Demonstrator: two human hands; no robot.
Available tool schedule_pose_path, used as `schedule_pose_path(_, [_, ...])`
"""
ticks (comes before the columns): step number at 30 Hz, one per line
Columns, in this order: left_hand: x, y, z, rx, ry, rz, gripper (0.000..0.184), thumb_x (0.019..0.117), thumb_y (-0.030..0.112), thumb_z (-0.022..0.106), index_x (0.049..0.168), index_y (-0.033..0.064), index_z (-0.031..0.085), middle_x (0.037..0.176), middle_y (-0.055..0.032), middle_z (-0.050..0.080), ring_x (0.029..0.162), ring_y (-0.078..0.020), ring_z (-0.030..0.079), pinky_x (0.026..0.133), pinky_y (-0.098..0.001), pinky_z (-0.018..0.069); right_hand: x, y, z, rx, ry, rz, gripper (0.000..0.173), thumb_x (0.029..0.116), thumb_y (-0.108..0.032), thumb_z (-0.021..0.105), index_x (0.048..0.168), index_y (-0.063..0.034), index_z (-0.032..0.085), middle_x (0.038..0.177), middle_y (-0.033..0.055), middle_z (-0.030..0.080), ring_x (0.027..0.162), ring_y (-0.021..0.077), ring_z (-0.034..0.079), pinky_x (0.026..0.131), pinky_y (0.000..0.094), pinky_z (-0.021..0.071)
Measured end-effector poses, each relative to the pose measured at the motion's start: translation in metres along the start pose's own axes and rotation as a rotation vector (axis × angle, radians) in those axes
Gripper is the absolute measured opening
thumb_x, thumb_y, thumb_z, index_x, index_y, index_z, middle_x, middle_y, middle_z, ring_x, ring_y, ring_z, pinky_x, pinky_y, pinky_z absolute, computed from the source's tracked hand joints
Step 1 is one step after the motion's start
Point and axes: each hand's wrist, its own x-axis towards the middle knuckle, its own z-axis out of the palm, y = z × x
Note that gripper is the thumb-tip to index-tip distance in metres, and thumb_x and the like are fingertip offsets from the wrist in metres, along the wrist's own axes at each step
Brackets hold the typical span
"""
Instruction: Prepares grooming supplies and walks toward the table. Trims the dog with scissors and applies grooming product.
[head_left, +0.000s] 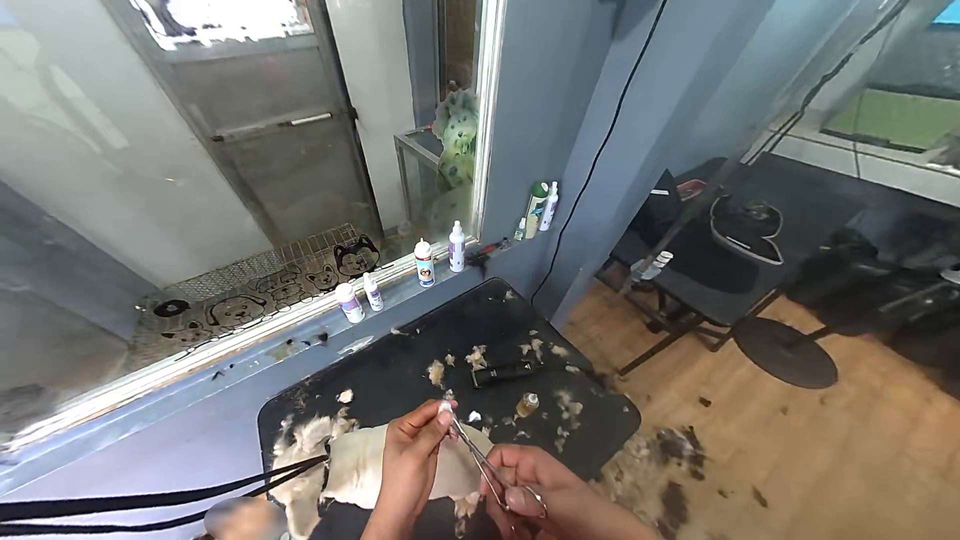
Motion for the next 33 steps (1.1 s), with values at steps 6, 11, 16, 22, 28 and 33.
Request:
schedule_pose_path(6, [0.007,-0.010,0.007,0.010,0.100,0.006,0.020,0.1001,0.011,0.064,0.104,-0.0048,0.076,0.089,-0.0159,0.072,0.075,-0.0161,0.069,0.073,-0.0300,0.0597,-0.008,0.001,-0.010,0.065,-0.042,0.006,0.037,0.1032,-0.039,0.059,0.118,-0.0048,0.058,0.083,0.0106,0.065,0.067,0.0190,0.065,0.061,0.0346,0.0562])
schedule_pose_path(11, [0.007,-0.008,0.017,0.000,0.071,-0.118,0.019,0.0985,0.011,0.066,0.103,-0.0045,0.076,0.094,-0.0181,0.073,0.079,-0.0179,0.071,0.076,-0.0324,0.0611,-0.013,0.001,-0.018,0.104,-0.034,0.002,0.040,0.1013,-0.044,0.059,0.117,-0.0068,0.060,0.085,0.0103,0.067,0.070,0.0206,0.067,0.063,0.0368,0.0583])
schedule_pose_path(16, [0.010,-0.012,0.015,-0.007,0.003,-0.216,0.023,0.1017,0.011,0.058,0.098,-0.0040,0.075,0.093,-0.0176,0.074,0.078,-0.0180,0.071,0.075,-0.0329,0.0609,-0.018,0.003,-0.024,0.101,-0.042,-0.003,0.040,0.1015,-0.044,0.061,0.116,-0.0066,0.060,0.083,0.0100,0.066,0.068,0.0201,0.066,0.063,0.0363,0.0581])
schedule_pose_path(22, [0.007,-0.022,0.011,-0.046,-0.015,-0.197,0.026,0.1039,0.014,0.056,0.099,-0.0033,0.075,0.096,-0.0178,0.073,0.085,-0.0210,0.072,0.082,-0.0366,0.0605,-0.022,0.004,-0.024,0.102,0.007,0.018,0.037,0.1030,-0.037,0.060,0.120,-0.0046,0.062,0.085,0.0095,0.067,0.069,0.0174,0.065,0.064,0.0340,0.0571])
schedule_pose_path(28, [0.003,-0.032,0.023,-0.330,0.052,-0.310,0.032,0.1075,0.016,0.050,0.122,-0.0073,0.067,0.096,-0.0208,0.072,0.084,-0.0257,0.072,0.082,-0.0408,0.0615,-0.025,0.025,-0.015,-0.040,0.150,0.023,0.036,0.0978,-0.016,0.070,0.127,0.0031,0.060,0.098,0.0191,0.074,0.081,0.0287,0.074,0.074,0.0436,0.0630])
schedule_pose_path(33, [-0.010,-0.044,0.038,-0.489,0.161,-0.364,0.036,0.1097,0.018,0.045,0.134,-0.0042,0.060,0.093,-0.0184,0.071,0.077,-0.0235,0.072,0.076,-0.0383,0.0629,-0.026,0.042,-0.015,0.037,0.205,0.005,0.035,0.0953,-0.012,0.072,0.125,0.0034,0.060,0.098,0.0202,0.074,0.080,0.0311,0.074,0.071,0.0450,0.0638])
